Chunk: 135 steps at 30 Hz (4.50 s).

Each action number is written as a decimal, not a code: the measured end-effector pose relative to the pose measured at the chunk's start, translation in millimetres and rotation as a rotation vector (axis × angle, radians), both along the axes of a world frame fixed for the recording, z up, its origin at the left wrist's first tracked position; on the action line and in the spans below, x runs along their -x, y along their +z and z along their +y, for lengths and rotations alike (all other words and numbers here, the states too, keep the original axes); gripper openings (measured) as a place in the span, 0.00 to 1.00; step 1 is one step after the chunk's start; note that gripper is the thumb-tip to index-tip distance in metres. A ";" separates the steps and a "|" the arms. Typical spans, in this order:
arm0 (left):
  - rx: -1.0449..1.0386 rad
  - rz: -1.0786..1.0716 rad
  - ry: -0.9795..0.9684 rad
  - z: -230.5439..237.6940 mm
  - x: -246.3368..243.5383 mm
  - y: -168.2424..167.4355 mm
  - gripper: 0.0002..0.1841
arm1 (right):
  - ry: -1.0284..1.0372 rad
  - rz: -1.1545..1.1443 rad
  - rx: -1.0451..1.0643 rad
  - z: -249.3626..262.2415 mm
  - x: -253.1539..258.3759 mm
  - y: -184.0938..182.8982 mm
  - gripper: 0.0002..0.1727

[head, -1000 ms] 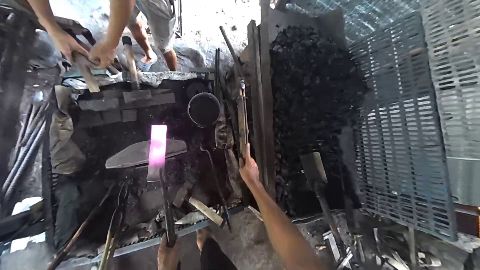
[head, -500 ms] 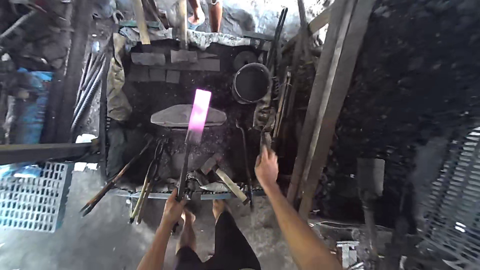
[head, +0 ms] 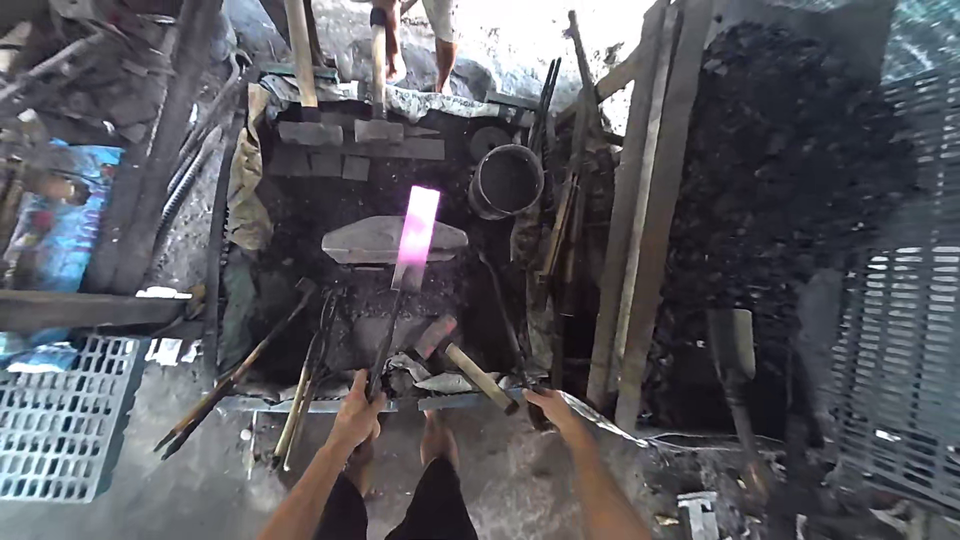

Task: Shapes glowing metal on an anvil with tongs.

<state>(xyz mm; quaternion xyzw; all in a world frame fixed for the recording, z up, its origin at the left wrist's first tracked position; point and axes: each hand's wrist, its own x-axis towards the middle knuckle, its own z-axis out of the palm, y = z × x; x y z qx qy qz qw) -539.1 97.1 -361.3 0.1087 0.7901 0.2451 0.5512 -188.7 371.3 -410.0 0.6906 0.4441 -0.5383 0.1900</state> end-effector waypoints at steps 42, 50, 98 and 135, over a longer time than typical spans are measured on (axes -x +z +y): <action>-0.112 -0.227 0.753 -0.2 -47.9 67.1 0.16 | -0.017 0.232 0.074 -151.5 246.7 57.6 0.22; -0.140 -0.109 0.490 -67.0 41.0 86.8 0.29 | 0.325 0.018 -0.258 -152.0 241.8 88.5 0.23; 0.059 0.118 0.087 -60.7 101.8 35.3 0.40 | -0.160 0.248 0.120 -200.4 279.7 99.8 0.09; 0.094 0.207 0.006 -49.0 99.8 22.9 0.41 | -0.222 0.230 0.115 -225.1 270.9 99.7 0.10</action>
